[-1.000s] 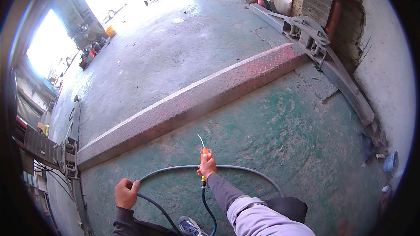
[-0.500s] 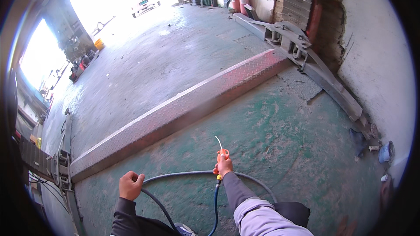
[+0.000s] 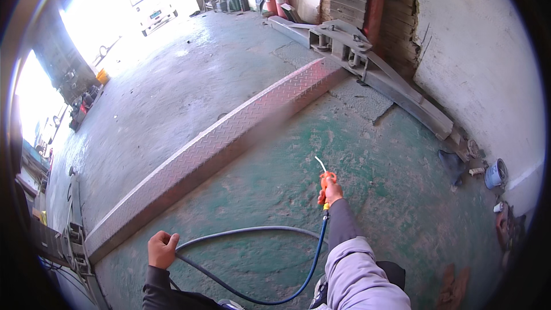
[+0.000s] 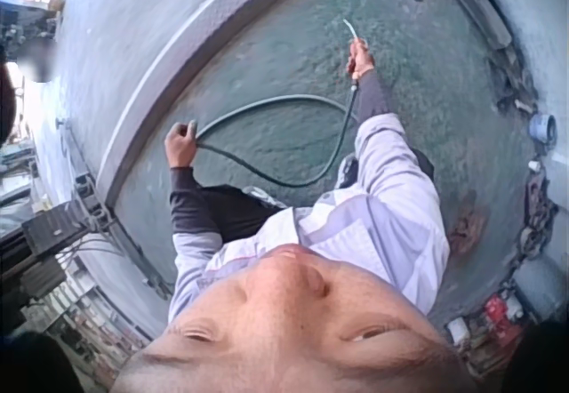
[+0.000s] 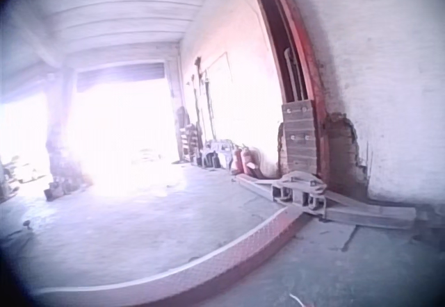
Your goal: The person uses an air nozzle connected to a hose to blow dust and debris off a metal ramp and the surrounding workshop floor. They move around the area, directing the airflow at various spots including the ramp surface, floor, and equipment base.
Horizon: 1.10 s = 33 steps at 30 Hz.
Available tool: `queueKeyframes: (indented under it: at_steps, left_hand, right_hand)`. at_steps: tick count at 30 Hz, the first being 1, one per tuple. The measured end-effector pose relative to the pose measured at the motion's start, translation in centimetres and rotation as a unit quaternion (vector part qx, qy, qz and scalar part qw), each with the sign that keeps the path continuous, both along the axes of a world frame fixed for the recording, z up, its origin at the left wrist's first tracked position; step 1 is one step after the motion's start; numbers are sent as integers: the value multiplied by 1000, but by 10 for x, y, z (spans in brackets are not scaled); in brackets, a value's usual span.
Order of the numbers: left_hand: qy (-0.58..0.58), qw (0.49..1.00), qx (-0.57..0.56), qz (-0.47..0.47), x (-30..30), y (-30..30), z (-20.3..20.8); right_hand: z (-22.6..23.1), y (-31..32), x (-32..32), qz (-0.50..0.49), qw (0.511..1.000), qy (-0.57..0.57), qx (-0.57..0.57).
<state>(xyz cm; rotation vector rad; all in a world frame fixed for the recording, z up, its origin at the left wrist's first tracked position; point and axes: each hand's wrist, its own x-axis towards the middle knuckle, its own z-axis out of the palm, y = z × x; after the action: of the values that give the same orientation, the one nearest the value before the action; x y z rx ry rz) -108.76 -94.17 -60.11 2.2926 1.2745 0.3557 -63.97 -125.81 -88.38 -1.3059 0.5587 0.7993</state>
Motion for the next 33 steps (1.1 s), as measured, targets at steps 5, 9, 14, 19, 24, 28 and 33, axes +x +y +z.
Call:
queueKeyframes:
  at_steps: [5, 9, 14, 19, 24, 28, 33]
  left_hand:
    - [3, 1000, 2, -8, 10, -7, 0]
    - [3, 1000, -9, -5, 14, -11, 0]
    - [19, 1000, 9, -12, 16, -14, -1]
    - [21, 1000, -6, -11, 18, -16, -2]
    - [25, 1000, -8, -12, 17, -17, 0]
    - [18, 1000, -4, -18, 17, -16, 0]
    - [21, 1000, -9, -18, 20, -17, -2]
  right_hand:
    - [0, -40, 36, -57, 998, -39, 3]
    - [3, -42, 45, -85, 995, -46, -4]
    - [9, -14, 34, -12, 997, -75, 16]
    - [16, 10, 16, 52, 994, -92, -5]
    - [22, 4, 23, 16, 997, -80, -6]
    - [25, -8, 38, -48, 997, -56, -5]
    - [23, 1, 33, -6, 995, -97, 2]
